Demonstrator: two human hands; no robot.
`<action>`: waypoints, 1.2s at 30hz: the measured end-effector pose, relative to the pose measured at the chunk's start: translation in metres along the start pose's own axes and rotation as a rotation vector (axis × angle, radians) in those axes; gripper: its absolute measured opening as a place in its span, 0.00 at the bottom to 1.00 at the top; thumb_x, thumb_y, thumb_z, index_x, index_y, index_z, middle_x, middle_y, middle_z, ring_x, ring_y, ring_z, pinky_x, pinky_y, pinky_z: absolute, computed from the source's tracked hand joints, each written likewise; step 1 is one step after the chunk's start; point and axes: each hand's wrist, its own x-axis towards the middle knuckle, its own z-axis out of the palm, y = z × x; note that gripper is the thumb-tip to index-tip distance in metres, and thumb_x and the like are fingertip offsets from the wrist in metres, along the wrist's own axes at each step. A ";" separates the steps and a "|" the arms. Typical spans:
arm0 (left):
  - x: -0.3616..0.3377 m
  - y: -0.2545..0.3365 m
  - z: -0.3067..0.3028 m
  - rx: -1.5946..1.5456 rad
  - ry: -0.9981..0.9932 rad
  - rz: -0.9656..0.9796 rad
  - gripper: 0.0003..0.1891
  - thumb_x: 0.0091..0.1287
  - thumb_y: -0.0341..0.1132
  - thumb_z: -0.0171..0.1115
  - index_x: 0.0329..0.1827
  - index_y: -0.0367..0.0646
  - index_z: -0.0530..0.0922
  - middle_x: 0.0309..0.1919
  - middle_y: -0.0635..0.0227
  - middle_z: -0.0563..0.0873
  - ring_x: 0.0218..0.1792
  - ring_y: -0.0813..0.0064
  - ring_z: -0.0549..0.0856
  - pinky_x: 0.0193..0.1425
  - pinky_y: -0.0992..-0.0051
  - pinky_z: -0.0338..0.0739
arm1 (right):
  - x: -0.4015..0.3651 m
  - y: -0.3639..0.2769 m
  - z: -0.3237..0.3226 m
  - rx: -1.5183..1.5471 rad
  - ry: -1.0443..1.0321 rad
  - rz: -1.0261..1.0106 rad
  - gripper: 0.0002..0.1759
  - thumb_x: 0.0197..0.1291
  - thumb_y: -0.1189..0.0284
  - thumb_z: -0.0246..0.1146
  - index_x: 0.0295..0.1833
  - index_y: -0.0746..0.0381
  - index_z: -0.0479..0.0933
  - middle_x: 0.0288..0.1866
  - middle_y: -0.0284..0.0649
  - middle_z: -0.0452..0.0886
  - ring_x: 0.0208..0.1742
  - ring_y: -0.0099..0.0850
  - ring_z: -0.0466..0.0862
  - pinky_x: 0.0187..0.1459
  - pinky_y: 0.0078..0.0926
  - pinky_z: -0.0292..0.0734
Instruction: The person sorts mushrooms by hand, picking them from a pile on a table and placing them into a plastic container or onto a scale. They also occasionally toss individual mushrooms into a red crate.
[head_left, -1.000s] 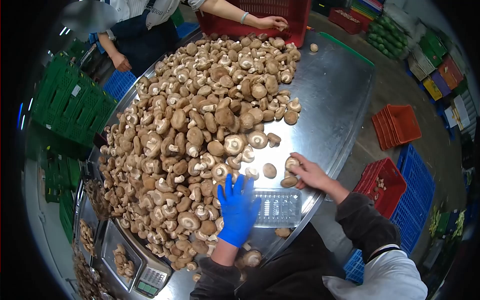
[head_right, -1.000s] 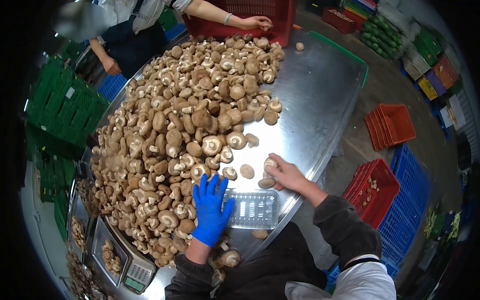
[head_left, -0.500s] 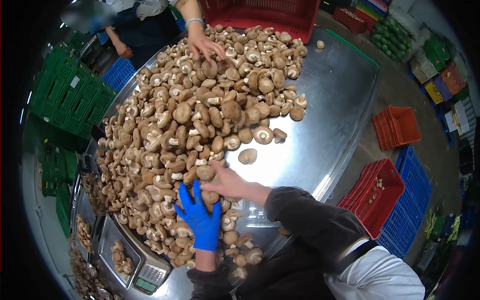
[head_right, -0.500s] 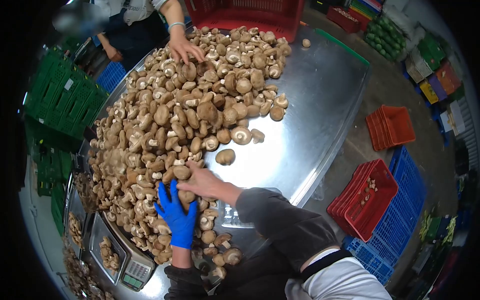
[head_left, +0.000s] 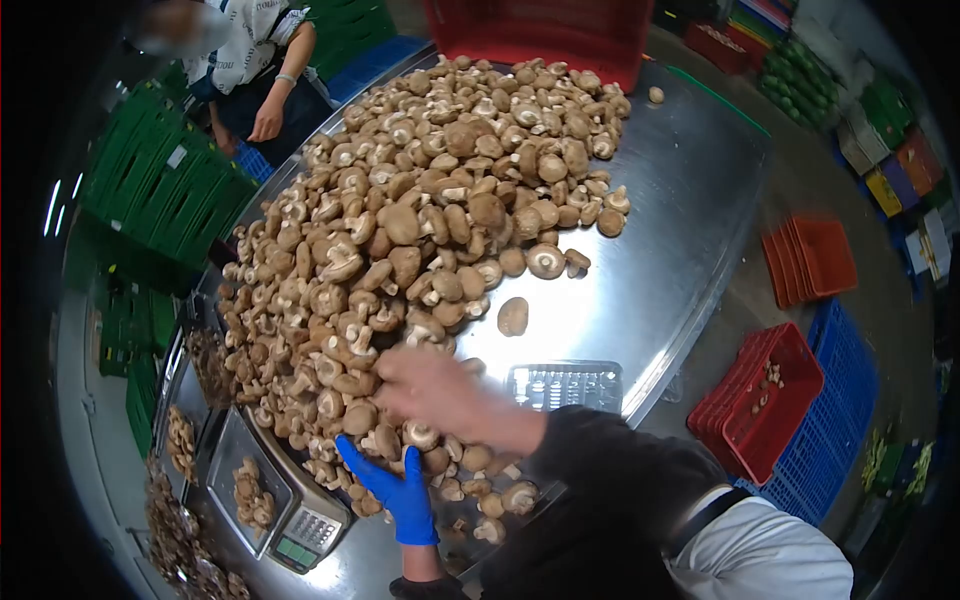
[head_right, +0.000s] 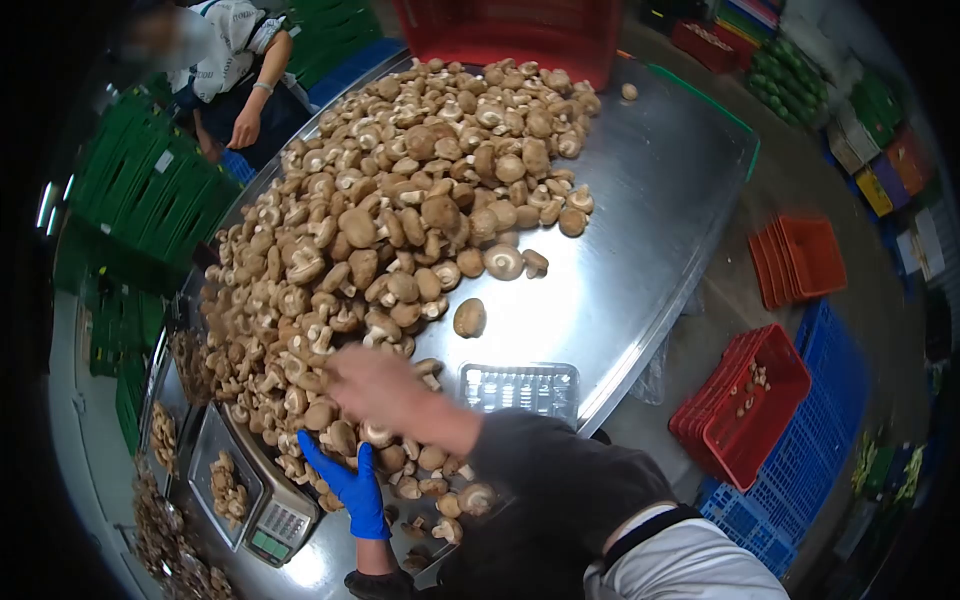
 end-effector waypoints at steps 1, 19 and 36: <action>-0.001 0.005 -0.002 0.084 0.016 0.004 0.49 0.62 0.35 0.69 0.79 0.37 0.44 0.78 0.53 0.50 0.79 0.61 0.50 0.80 0.63 0.43 | -0.009 0.020 -0.016 -0.033 0.299 -0.049 0.19 0.56 0.67 0.66 0.51 0.63 0.76 0.47 0.49 0.78 0.49 0.48 0.79 0.50 0.42 0.75; -0.004 0.011 0.002 0.525 -0.085 0.189 0.49 0.56 0.51 0.69 0.79 0.47 0.54 0.78 0.53 0.53 0.78 0.47 0.48 0.76 0.42 0.39 | -0.060 0.014 -0.021 -0.071 -0.023 -0.025 0.48 0.54 0.64 0.70 0.76 0.63 0.53 0.77 0.60 0.50 0.77 0.55 0.55 0.74 0.42 0.56; -0.022 -0.005 -0.022 0.198 0.017 0.246 0.43 0.57 0.36 0.70 0.76 0.41 0.59 0.76 0.52 0.59 0.78 0.54 0.54 0.79 0.56 0.45 | -0.146 0.108 -0.125 -0.812 0.371 0.202 0.45 0.49 0.59 0.73 0.67 0.72 0.63 0.68 0.59 0.66 0.70 0.54 0.64 0.71 0.45 0.58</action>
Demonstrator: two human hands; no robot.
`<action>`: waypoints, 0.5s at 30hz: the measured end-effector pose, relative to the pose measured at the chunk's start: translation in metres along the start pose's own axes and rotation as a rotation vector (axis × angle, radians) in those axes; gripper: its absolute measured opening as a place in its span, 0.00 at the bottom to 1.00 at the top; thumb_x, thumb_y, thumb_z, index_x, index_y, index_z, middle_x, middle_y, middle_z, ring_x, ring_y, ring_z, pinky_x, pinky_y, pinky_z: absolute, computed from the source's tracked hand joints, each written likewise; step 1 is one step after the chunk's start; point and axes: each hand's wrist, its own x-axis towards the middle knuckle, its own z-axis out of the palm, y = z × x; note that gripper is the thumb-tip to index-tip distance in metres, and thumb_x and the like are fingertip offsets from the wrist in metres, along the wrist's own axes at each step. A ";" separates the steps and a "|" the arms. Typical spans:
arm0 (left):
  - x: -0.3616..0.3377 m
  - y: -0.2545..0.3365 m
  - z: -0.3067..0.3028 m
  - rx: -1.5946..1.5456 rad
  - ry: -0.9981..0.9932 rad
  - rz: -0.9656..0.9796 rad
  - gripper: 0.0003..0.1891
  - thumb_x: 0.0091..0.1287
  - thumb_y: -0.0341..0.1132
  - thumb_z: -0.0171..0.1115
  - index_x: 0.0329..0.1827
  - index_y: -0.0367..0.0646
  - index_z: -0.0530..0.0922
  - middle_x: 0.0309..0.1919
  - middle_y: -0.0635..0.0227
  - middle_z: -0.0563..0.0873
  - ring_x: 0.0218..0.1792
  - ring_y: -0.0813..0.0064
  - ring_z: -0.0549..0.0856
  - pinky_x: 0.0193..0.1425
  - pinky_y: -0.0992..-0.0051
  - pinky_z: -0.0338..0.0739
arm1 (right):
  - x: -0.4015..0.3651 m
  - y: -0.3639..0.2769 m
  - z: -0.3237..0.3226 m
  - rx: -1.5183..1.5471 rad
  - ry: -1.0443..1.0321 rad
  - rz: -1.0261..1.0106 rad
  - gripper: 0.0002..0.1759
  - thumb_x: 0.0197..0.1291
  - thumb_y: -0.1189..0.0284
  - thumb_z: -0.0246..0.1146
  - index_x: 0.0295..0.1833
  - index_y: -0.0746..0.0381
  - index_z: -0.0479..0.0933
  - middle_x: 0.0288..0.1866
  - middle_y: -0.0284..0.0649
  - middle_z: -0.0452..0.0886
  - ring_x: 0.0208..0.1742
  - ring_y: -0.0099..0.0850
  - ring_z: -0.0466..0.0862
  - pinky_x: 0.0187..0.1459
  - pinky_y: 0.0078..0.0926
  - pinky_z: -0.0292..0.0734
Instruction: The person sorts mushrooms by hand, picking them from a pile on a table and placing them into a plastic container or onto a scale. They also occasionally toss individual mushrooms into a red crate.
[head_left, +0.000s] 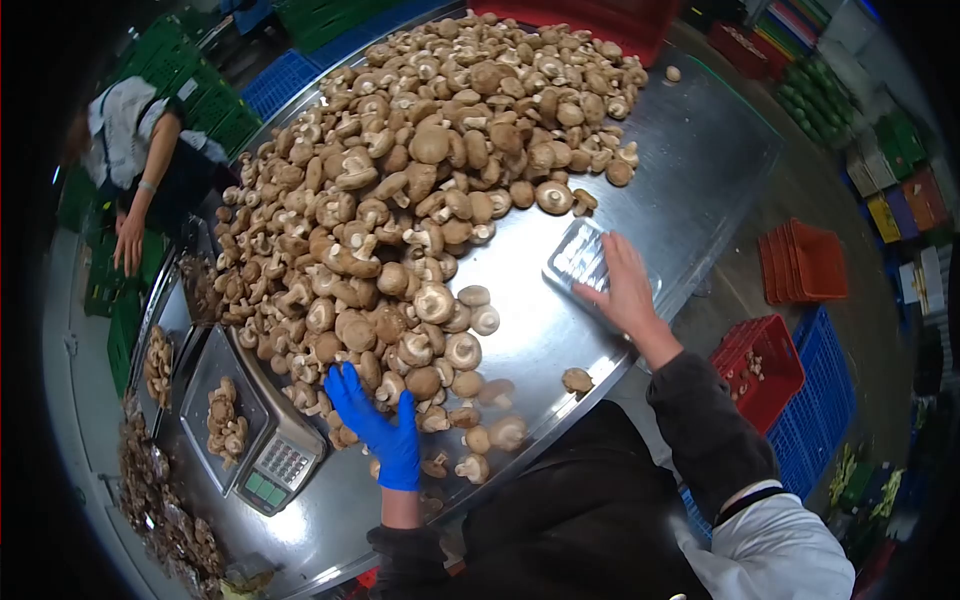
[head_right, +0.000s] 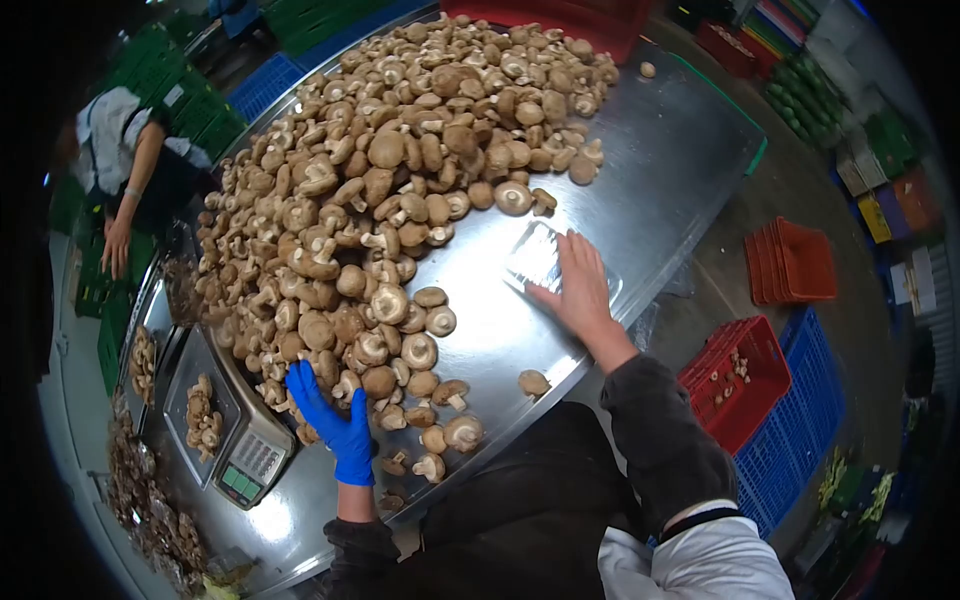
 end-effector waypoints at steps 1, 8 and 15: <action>-0.006 -0.002 -0.003 -0.020 0.022 -0.010 0.43 0.57 0.35 0.70 0.76 0.41 0.60 0.76 0.53 0.59 0.78 0.54 0.54 0.79 0.56 0.45 | 0.002 0.006 -0.002 -0.011 0.034 0.008 0.43 0.51 0.60 0.72 0.66 0.72 0.64 0.67 0.59 0.66 0.70 0.54 0.64 0.71 0.45 0.58; -0.035 0.037 -0.006 -0.096 -0.146 0.065 0.40 0.60 0.36 0.67 0.76 0.38 0.59 0.75 0.51 0.60 0.78 0.50 0.52 0.79 0.53 0.46 | -0.061 -0.043 -0.017 0.200 -0.346 -0.078 0.34 0.56 0.65 0.69 0.66 0.65 0.68 0.67 0.53 0.69 0.67 0.50 0.69 0.65 0.40 0.68; -0.045 0.074 0.017 -0.272 -0.391 0.222 0.39 0.59 0.31 0.67 0.74 0.41 0.62 0.74 0.49 0.61 0.77 0.48 0.54 0.77 0.54 0.51 | -0.120 -0.058 -0.009 0.165 -0.470 -0.037 0.22 0.57 0.69 0.65 0.57 0.65 0.73 0.55 0.49 0.77 0.57 0.46 0.77 0.56 0.41 0.75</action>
